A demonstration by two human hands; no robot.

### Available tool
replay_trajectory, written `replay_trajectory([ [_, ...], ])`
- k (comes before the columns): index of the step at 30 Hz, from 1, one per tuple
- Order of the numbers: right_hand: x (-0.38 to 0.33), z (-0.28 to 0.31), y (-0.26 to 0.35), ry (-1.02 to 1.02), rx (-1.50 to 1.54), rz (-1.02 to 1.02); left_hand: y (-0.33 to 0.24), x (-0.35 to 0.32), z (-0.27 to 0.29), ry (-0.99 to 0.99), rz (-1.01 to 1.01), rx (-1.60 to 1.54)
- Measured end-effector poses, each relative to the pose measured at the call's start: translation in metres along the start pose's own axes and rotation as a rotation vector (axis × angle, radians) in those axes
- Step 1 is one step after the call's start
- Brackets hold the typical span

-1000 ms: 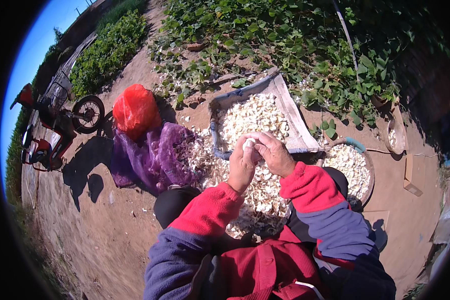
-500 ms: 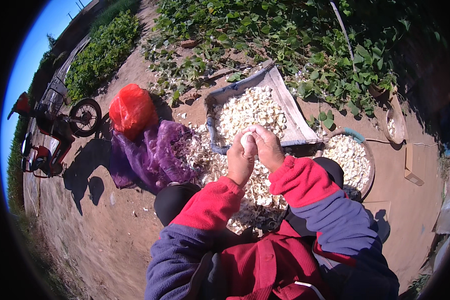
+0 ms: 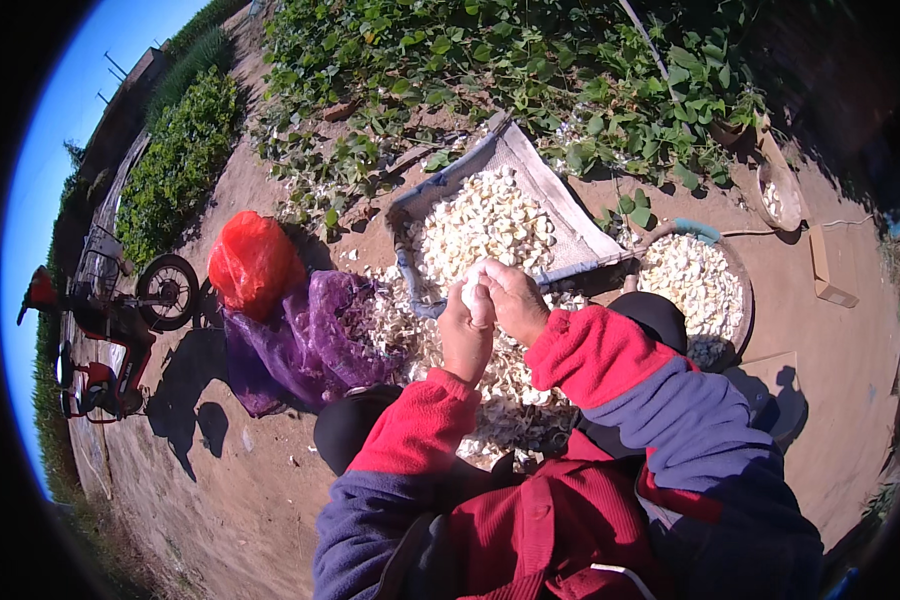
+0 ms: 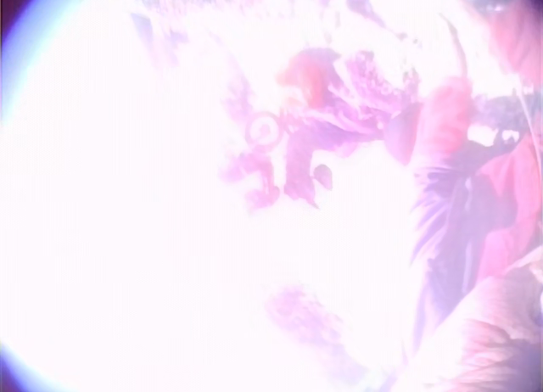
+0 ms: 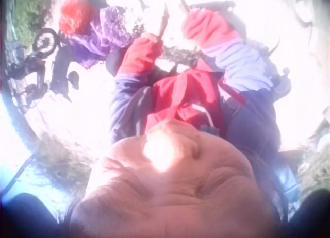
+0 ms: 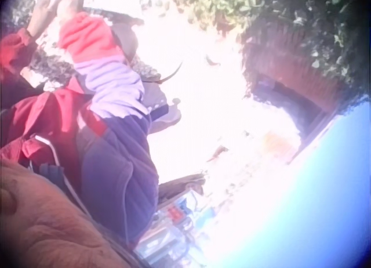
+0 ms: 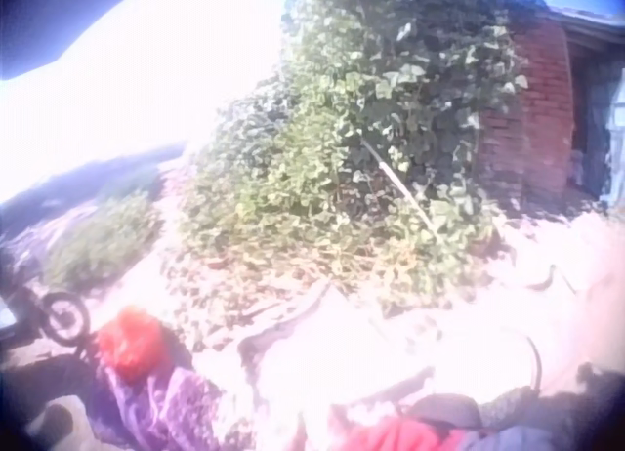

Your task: The person sits on the ground and peels garlic cloves by hand, separating the skins and placing the peeled cloves into a nearby container. The person repeatedly picks up garlic bulbs, removes outer layers, and discards the skins onto the ground.

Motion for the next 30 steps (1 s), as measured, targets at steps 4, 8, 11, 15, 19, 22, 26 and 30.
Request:
replay_trajectory([
  [4,-0.002,0.0,-0.005,-0.034,0.034,0.048,0.011,-0.005,0.001,0.064,0.124,0.043],
  [8,-0.006,-0.001,-0.01,-0.039,0.059,0.024,0.009,-0.008,0.0,0.065,0.107,0.099],
  [11,-0.01,0.002,-0.009,-0.036,0.055,0.01,0.005,-0.008,-0.003,0.04,0.057,0.101],
  [15,-0.012,0.006,-0.003,-0.065,0.009,-0.048,-0.001,-0.011,-0.005,0.058,0.002,0.101],
  [19,-0.011,0.01,0.013,-0.074,-0.153,0.002,-0.004,-0.009,-0.007,0.122,0.128,-0.331],
  [22,-0.009,0.009,0.028,-0.04,-0.329,0.079,-0.011,-0.003,-0.006,0.138,0.191,-0.421],
  [26,-0.008,0.012,0.046,0.016,-0.329,0.234,-0.022,0.0,0.0,0.175,0.158,-0.441],
  [30,-0.011,0.014,0.058,0.044,-0.444,0.326,-0.032,0.0,0.009,0.115,0.022,-0.265],
])
Point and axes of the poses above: each hand's wrist, its own x-axis towards the middle knuckle, its own z-axis out of the back of the hand, y = z × x, the point moved 5 cm from there along x, towards the middle knuckle, and after that the axes turned 2 degrees about y, right-handed, at the moved point
